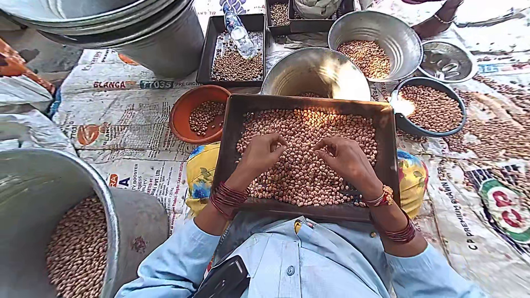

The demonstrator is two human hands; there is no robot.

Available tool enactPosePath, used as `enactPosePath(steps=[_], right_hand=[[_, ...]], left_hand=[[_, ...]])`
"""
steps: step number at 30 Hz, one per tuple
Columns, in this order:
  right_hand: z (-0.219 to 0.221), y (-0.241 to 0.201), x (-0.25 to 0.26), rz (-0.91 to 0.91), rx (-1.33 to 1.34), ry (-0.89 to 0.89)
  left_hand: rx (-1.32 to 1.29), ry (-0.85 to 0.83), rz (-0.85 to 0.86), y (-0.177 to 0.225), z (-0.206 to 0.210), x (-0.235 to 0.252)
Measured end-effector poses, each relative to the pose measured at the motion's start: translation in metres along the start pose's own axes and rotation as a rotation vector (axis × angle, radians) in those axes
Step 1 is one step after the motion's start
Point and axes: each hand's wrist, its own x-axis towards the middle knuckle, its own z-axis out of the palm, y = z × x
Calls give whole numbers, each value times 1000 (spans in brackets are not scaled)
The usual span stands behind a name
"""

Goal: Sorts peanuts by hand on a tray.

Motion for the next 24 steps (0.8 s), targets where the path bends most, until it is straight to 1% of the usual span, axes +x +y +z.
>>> enactPosePath(steps=[2, 3, 5, 7, 12, 13, 18, 21, 23, 24], right_hand=[[3, -6, 1, -40, -72, 37], [2, -9, 1, -52, -109, 60], [1, -12, -3, -81, -142, 89], [3, -14, -12, -103, -140, 78], [17, -13, -39, -66, -149, -79], [20, -12, -42, -61, -152, -89], [31, -3, -43, -93, -193, -5], [37, 0, -39, -115, -209, -24], [38, 1, -37, -108, -218, -43], [37, 1, -36, -96, -216, -62]], left_hand=[[209, 27, 81, 4, 13, -2], [268, 38, 109, 5, 18, -3], [318, 47, 127, 7, 25, -2], [343, 65, 144, 7, 29, -1], [337, 7, 162, 5, 32, 0], [341, 3, 166, 5, 32, 0], [360, 24, 213, 3, 33, 3], [377, -4, 190, 6, 33, 7], [306, -20, 160, 8, 28, 6], [197, -25, 136, 9, 24, 5]])
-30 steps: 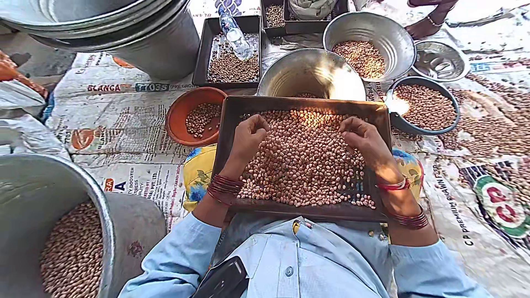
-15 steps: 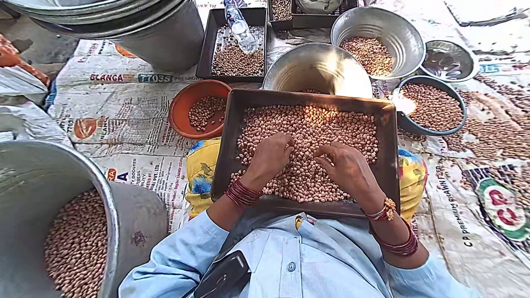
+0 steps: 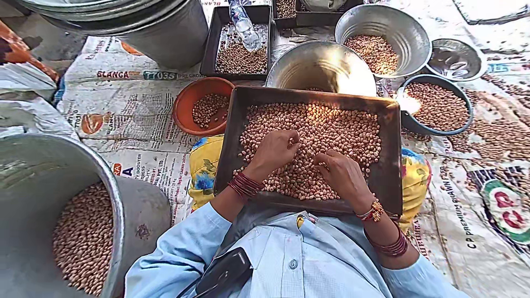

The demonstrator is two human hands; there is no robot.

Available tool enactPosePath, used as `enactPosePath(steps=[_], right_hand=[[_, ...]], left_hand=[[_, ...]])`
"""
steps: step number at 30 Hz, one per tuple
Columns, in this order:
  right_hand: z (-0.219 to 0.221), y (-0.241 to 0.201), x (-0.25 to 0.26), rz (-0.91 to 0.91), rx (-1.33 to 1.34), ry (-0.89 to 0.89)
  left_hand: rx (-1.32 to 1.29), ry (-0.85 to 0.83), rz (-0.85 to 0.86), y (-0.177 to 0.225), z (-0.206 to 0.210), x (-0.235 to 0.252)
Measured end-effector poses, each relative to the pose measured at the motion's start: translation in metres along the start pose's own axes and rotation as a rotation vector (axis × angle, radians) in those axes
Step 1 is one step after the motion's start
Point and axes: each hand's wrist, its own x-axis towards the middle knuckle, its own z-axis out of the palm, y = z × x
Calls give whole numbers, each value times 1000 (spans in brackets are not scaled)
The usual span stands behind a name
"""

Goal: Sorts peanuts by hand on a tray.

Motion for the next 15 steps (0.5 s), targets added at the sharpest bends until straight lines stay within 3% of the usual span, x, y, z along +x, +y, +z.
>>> enactPosePath(steps=[4, 6, 8, 10, 15], right_hand=[[-4, 7, 0, 10, 38, -69], [-3, 9, -2, 11, 38, -70], [-2, 10, -2, 16, 31, -74], [-2, 9, -2, 25, 23, -74], [-6, -2, -2, 15, 10, -15]], left_hand=[[-645, -95, -123, -7, -23, -18], [-528, -149, -118, -12, -23, -28], [-252, -222, -102, -8, -14, -43], [-36, -193, -12, -5, 2, -57], [115, -112, 52, -3, 21, -63]])
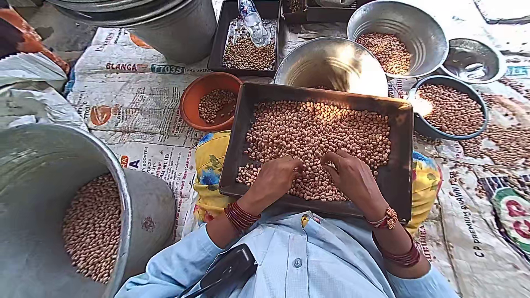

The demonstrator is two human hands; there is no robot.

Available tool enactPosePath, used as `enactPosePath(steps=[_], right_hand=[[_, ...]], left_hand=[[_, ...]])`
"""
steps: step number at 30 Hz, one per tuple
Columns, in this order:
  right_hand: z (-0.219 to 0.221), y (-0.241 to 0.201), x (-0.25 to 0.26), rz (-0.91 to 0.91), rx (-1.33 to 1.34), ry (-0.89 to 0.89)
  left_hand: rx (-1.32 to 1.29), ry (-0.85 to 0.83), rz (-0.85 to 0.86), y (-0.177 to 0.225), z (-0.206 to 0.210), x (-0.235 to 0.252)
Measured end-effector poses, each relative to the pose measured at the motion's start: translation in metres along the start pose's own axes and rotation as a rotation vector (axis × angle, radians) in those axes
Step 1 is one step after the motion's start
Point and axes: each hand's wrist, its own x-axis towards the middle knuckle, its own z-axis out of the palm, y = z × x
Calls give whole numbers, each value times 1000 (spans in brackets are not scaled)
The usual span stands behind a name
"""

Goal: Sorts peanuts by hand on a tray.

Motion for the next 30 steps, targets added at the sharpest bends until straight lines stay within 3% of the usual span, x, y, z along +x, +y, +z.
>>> enactPosePath(steps=[5, 9, 13, 16, 20, 22, 25, 30], right_hand=[[-12, -14, -1, -14, -13, -49], [-12, -29, -5, -160, 76, -12], [-3, -54, -6, -352, 187, 28], [-5, -53, -3, -355, 157, 64], [-8, -33, -6, -274, 102, 67], [-8, -24, -9, -240, 97, 66], [-6, -19, -11, -200, 95, 64], [-2, -16, -13, -181, 82, 58]], left_hand=[[-30, -79, -24, 5, 0, 5], [-410, -274, -139, 4, -14, 6], [-641, -444, -73, -2, -16, 4], [-506, -332, -185, -17, -46, 4], [35, 364, -297, -50, -108, -3], [239, 562, -291, -58, -127, -3], [236, 551, -139, -49, -111, 4], [143, 206, 118, -36, -41, 32]])
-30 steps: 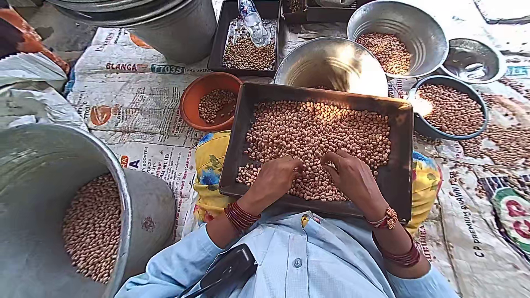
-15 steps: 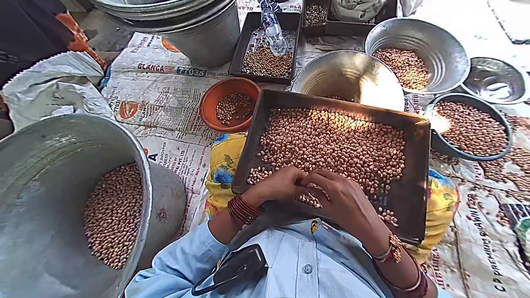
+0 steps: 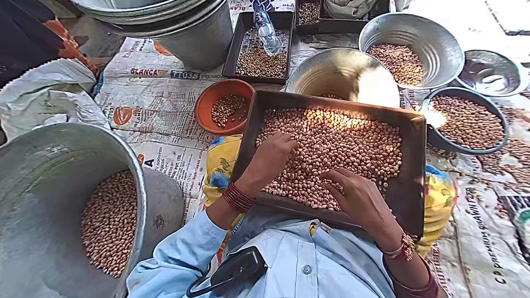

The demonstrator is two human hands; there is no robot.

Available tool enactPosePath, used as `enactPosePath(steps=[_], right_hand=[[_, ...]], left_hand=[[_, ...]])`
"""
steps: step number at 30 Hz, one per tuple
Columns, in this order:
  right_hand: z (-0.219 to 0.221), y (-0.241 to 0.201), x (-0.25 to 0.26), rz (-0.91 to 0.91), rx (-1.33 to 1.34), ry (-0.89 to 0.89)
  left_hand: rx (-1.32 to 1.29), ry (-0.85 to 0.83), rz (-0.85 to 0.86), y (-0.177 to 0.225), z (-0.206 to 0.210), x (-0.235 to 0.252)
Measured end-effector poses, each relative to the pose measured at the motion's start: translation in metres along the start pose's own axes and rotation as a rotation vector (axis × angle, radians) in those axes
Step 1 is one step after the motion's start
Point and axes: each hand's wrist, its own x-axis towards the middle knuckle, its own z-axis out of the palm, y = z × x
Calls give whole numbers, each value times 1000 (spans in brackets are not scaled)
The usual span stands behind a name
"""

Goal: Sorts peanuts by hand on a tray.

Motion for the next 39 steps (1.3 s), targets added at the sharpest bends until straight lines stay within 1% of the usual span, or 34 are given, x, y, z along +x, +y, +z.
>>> enactPosePath(steps=[1, 3, 10, 15, 18, 19, 20, 23, 25, 26, 28, 30, 32, 34, 36, 39], right_hand=[[-1, 1, -1, 6, -9, -8], [-3, 4, -3, 18, -19, -22], [-1, 2, 0, 51, -4, -70], [-1, -5, 3, 39, 25, -106], [-3, -2, 1, 47, 28, -104], [-6, 0, 0, 65, 32, -104], [-9, 3, -1, 93, 30, -102], [-23, 16, -5, 231, 9, -95], [-31, 29, -8, 337, -28, -45], [-34, 35, -8, 401, -58, -18], [-42, 41, -6, 586, -99, -21], [-47, 41, 0, 765, -157, -108], [-44, 39, 7, 834, -195, -219], [-36, 30, 16, 798, -176, -313], [-24, 13, 26, 719, -158, -384], [-8, -13, 39, 585, -122, -449]], left_hand=[[22, -32, 3, 1, 6, 0], [74, -40, 11, 1, 12, 0], [161, -80, 35, 5, 18, -8], [143, -150, -49, 8, 11, -8], [48, -197, -137, 7, -6, -7], [27, -171, -161, 1, -16, -8], [42, -109, -190, -7, -28, -8], [161, 150, -339, -32, -66, -8], [147, 204, -398, -38, -75, -8], [119, 179, -390, -35, -72, -8], [42, 19, -389, -27, -59, -5], [69, -157, -439, -18, -42, -1], [175, -288, -474, -5, -25, 4], [213, -359, -476, 15, -11, 11], [187, -423, -426, 35, 1, 16], [56, -535, -395, 58, 10, 20]])
